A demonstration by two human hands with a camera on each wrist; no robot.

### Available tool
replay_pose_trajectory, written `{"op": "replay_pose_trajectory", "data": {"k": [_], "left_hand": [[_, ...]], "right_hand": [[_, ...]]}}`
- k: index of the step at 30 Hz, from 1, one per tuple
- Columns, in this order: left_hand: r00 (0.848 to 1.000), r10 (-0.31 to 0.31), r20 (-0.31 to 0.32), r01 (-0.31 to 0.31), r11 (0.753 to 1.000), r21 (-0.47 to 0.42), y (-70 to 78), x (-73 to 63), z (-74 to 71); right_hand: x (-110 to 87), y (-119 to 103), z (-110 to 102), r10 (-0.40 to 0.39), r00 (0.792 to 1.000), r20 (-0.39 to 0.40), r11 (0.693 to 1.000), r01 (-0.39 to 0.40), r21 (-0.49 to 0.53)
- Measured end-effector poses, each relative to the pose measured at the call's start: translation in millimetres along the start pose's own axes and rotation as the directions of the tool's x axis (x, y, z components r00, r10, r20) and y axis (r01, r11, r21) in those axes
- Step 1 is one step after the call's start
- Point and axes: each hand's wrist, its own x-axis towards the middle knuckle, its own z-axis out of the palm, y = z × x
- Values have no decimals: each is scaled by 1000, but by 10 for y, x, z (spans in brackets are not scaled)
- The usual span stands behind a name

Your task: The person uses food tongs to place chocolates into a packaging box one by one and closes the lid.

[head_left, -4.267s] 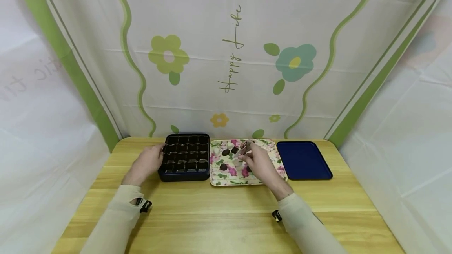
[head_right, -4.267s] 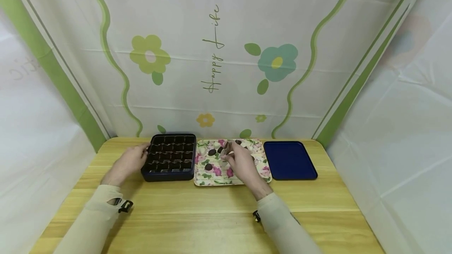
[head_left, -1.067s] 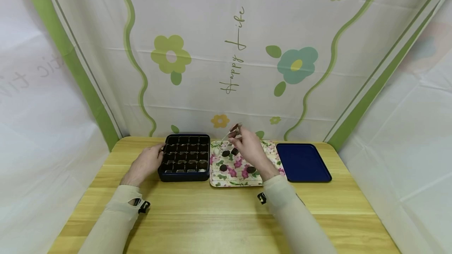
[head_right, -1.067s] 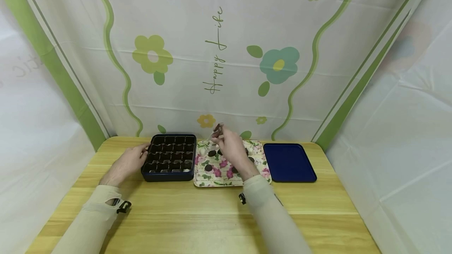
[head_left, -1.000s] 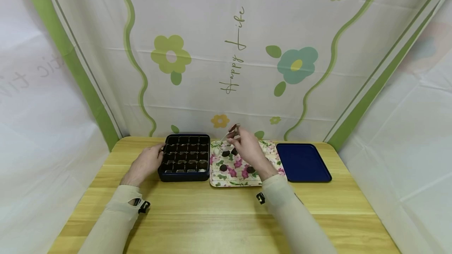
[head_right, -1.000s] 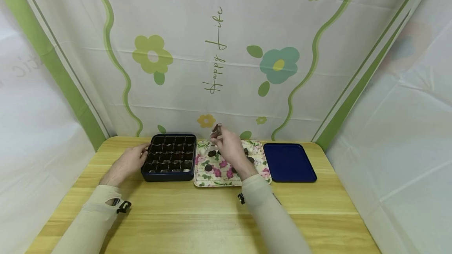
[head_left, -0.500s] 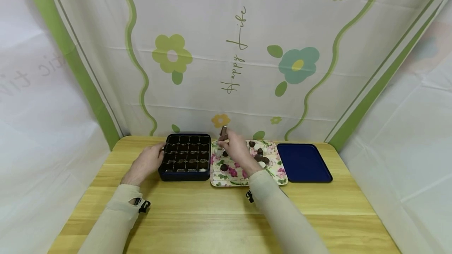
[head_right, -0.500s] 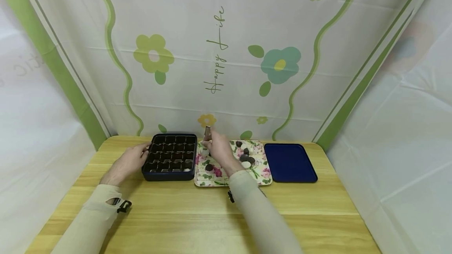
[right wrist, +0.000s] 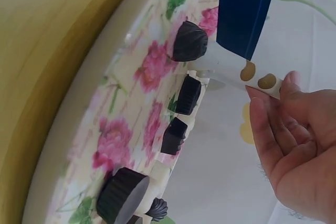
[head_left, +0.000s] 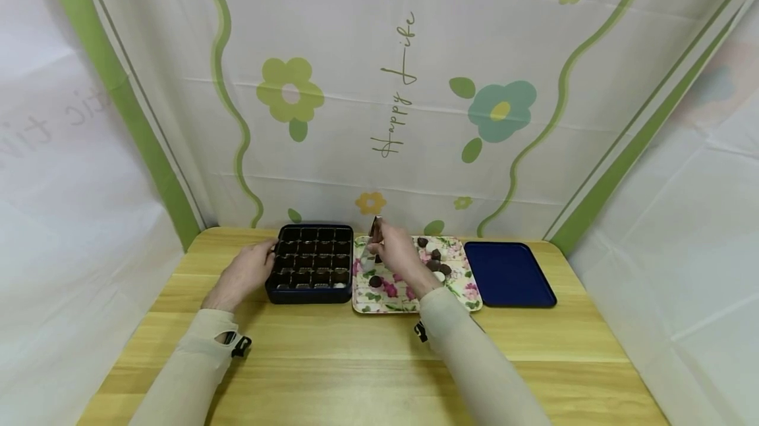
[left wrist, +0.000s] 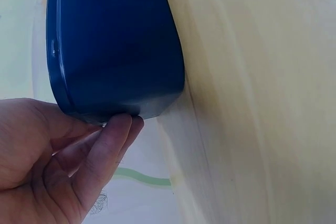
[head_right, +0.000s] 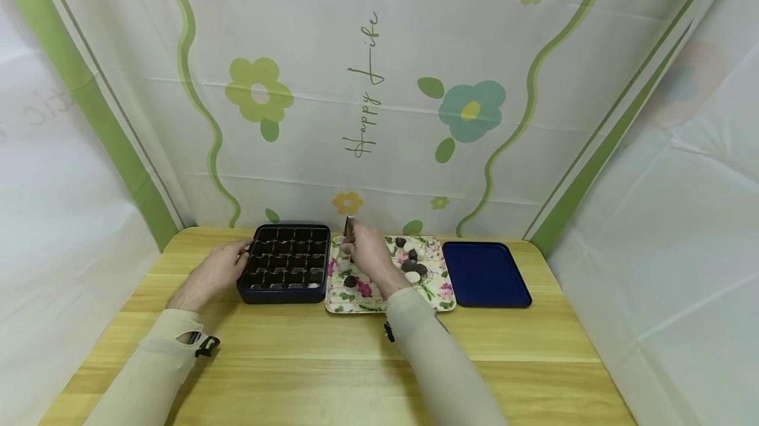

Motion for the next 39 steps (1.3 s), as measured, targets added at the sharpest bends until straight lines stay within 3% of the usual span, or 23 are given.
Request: {"op": "replay_pose_trajectory", "data": {"k": [5, 12, 21, 33, 39], "left_hand": [[1000, 5, -1, -5, 1000, -1, -2, -3, -4], [1000, -4, 9, 4, 1000, -16, -28, -4, 6], [1000, -6, 6, 6, 1000, -16, -40, -13, 12], [1000, 4, -1, -4, 1000, -19, -45, -22, 29], [1000, 4, -6, -4, 1000, -17, -25, -21, 12]], "right_hand": [[-17, -8, -3, 6, 1000, -9, 1000, -6, -23], [-55, -109, -130, 27, 999, -25, 997, -25, 67], [-108, -365, -270, -45, 997, -58, 995, 50, 81], [-157, -582, -23, -127, 991, -40, 991, 129, 25], [-159, -643, 43, -109, 994, -4, 994, 109, -8]]}}
